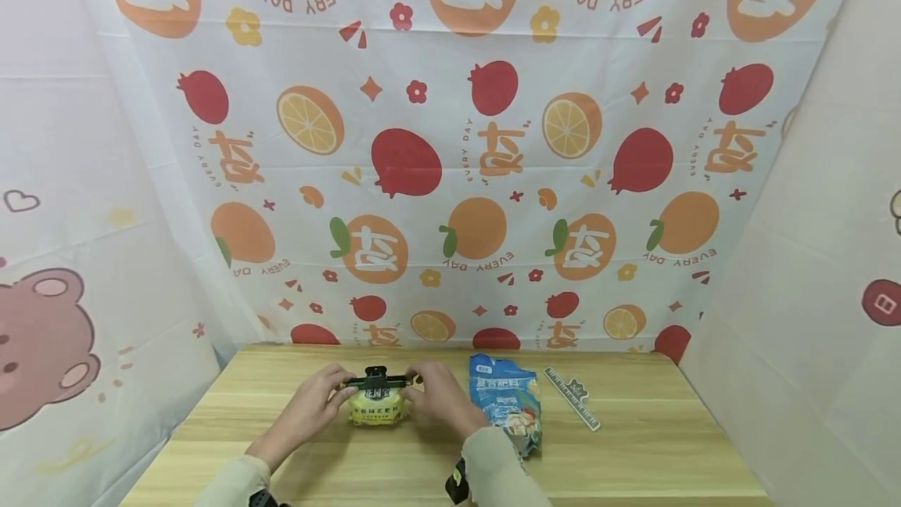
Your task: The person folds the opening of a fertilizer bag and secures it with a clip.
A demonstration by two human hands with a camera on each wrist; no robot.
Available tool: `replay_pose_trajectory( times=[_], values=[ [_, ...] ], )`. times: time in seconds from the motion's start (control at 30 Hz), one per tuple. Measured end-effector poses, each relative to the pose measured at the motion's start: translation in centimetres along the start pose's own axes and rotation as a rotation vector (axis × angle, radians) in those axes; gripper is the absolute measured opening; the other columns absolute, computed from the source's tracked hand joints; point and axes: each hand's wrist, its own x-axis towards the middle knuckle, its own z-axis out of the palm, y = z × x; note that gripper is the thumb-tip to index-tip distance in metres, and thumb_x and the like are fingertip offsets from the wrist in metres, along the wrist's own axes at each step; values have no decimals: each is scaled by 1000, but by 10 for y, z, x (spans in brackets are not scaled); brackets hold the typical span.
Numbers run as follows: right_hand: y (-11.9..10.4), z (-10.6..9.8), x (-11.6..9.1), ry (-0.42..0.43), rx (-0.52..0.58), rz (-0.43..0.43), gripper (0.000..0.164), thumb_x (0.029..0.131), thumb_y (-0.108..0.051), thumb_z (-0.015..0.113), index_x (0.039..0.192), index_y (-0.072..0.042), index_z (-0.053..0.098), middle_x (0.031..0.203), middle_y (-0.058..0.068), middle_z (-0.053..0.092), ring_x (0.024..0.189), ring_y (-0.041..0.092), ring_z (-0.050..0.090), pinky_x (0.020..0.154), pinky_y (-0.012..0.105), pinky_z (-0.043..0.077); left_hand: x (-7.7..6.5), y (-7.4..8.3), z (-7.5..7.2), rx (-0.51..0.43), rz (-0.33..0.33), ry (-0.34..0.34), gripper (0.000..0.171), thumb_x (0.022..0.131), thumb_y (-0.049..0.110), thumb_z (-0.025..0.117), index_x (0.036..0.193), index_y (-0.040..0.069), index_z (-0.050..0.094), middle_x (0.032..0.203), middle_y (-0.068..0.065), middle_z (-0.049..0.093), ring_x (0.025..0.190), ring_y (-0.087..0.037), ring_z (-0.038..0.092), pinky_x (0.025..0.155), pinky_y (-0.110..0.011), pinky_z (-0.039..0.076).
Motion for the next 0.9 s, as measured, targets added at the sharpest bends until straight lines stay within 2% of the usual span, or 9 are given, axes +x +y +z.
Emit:
replay_pose_trajectory(
  times=[0.1, 0.23, 0.33, 0.43, 0.5, 0.7, 0.9],
  values=[
    [3, 1, -2, 50, 35, 13, 19, 94, -26, 73, 110, -15, 74, 110, 0, 75, 98, 15, 68, 79, 25, 56, 0, 1, 0, 48, 40, 32, 25, 93, 16, 72, 114, 2, 73, 103, -5, 71, 95, -17, 63, 85, -38, 56],
    [7, 2, -3, 103, 52, -32, 15, 93, -21, 75, 104, -12, 77, 108, 4, 76, 98, 21, 70, 78, 27, 59, 4, 7, 0, 83, 127, 99, 34, 89, 22, 77, 118, 4, 73, 110, -9, 73, 103, -25, 65, 92, -45, 55],
    [8, 3, -2, 127, 58, -54, 13, 92, -20, 75, 102, -12, 79, 109, 5, 76, 100, 23, 70, 78, 26, 60, 10, 15, 0, 73, 199, 133, 37, 87, 23, 80, 119, 5, 72, 111, -9, 73, 103, -24, 67, 89, -43, 57],
    [9, 4, -2, 141, 51, -73, 13, 93, -20, 75, 102, -13, 80, 110, 4, 76, 100, 19, 71, 76, 22, 59, 15, 23, -1, 67, 227, 149, 35, 86, 21, 81, 116, 5, 73, 106, -6, 71, 95, -19, 66, 82, -36, 57],
    [10, 4, -1, 139, 62, -84, 14, 94, -19, 74, 104, -13, 80, 107, 4, 78, 94, 16, 72, 75, 20, 58, 18, 26, -1, 69, 232, 142, 34, 85, 18, 81, 115, 4, 74, 102, -4, 70, 90, -16, 64, 77, -32, 56],
    [12, 5, -3, 128, 108, -83, 14, 95, -15, 71, 106, -12, 80, 102, 6, 80, 81, 7, 71, 69, 16, 55, 25, 28, 0, 51, 256, 69, 30, 87, 18, 79, 113, 4, 73, 99, -2, 69, 89, -14, 65, 77, -30, 57],
    [10, 7, -6, 154, 143, -43, 9, 96, -20, 71, 99, -16, 79, 90, 2, 79, 71, -3, 62, 64, 16, 51, 27, 27, 1, 6, 269, 58, 17, 87, 17, 79, 101, 9, 72, 90, 3, 65, 82, -10, 60, 71, -27, 54]
  ],
)
